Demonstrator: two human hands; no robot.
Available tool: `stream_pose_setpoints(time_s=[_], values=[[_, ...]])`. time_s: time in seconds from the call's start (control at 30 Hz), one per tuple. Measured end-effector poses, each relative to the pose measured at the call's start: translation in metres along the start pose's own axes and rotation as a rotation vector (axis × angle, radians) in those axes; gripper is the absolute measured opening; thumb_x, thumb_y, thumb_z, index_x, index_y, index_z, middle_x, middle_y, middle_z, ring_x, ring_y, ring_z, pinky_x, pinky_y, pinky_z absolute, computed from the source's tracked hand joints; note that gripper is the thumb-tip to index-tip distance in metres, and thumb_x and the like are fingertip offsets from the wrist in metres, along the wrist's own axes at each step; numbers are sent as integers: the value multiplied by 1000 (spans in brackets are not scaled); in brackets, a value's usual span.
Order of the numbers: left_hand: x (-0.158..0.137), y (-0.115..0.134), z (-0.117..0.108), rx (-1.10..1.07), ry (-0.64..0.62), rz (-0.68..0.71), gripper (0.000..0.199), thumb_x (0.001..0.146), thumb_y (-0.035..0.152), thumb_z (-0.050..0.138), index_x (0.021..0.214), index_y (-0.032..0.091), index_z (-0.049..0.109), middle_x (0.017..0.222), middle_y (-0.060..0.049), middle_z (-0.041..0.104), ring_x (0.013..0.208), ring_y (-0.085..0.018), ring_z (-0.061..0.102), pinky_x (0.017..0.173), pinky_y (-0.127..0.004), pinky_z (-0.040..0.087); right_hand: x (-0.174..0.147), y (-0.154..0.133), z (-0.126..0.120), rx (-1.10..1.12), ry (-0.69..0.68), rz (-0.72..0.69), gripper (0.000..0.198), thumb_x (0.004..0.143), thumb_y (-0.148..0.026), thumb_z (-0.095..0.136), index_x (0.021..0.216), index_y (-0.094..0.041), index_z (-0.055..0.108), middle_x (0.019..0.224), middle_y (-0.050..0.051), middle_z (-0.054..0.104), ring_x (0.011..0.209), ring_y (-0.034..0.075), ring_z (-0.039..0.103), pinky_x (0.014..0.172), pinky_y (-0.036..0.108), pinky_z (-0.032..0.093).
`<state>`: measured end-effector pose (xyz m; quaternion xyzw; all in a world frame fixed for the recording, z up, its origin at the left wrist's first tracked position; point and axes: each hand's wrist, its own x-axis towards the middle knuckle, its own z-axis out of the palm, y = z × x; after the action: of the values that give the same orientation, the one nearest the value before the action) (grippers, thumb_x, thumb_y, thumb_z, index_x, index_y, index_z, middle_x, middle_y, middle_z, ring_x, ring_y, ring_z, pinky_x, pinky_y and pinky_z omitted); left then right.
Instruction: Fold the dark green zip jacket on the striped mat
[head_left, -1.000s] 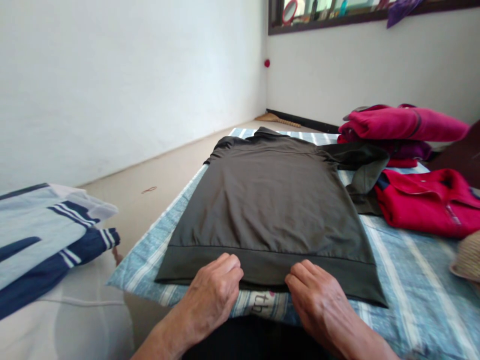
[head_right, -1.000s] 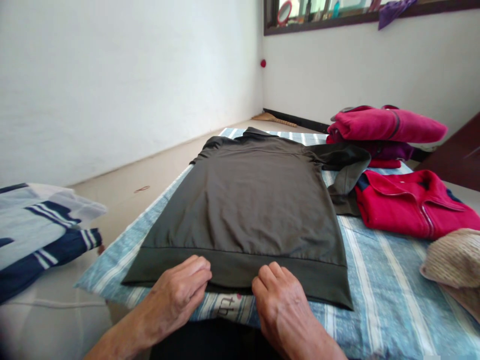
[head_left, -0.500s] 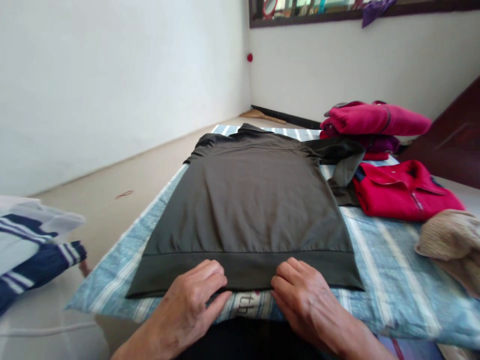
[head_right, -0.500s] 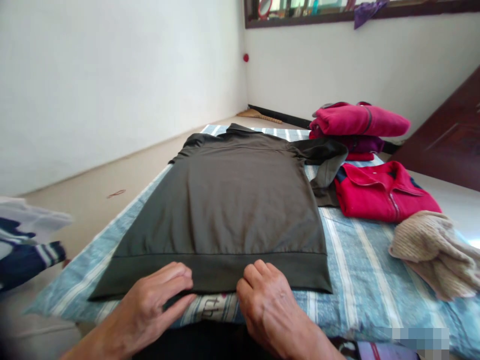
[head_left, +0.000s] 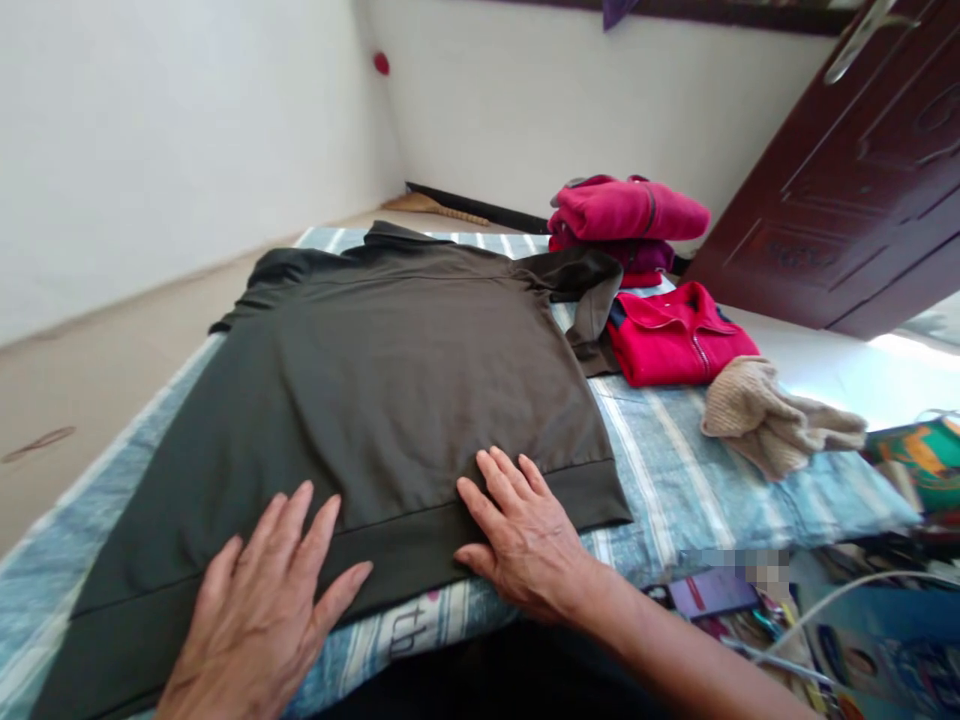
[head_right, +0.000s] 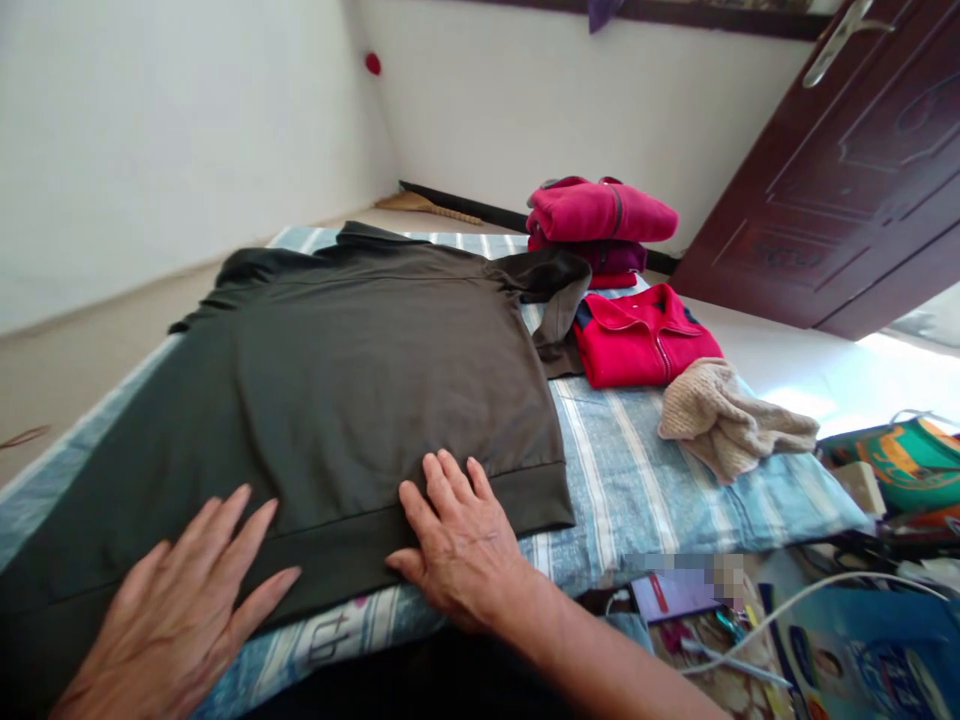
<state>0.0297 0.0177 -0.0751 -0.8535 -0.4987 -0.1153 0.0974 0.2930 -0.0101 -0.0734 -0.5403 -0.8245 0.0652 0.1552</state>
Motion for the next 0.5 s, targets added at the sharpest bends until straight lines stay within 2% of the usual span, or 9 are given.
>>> stream_pose_setpoints(time_s=[0.17,0.4,0.5], values=[[1,0,-1,31,-69,6,60,87,45,30,134,9,38,141,-24,38,135,-38,27,102,-59,28,-1,5,-3,-3,-71,5,73,87,-58,44,142,-11,31,150,18,23,140,30,14,111,53,18],[-3,-6,3,11,-97,-22,58,85,39,35,137,13,37,146,-16,35,136,-35,27,106,-56,25,-8,12,-8,-4,-62,90,78,85,-64,43,143,-13,30,151,17,21,140,31,12,111,52,17],[-3,-6,4,-20,-104,-24,57,86,37,37,140,20,32,146,-13,36,136,-33,27,105,-57,26,-12,15,-8,-11,-29,135,80,84,-66,42,143,-13,30,151,17,22,140,31,11,111,52,16]])
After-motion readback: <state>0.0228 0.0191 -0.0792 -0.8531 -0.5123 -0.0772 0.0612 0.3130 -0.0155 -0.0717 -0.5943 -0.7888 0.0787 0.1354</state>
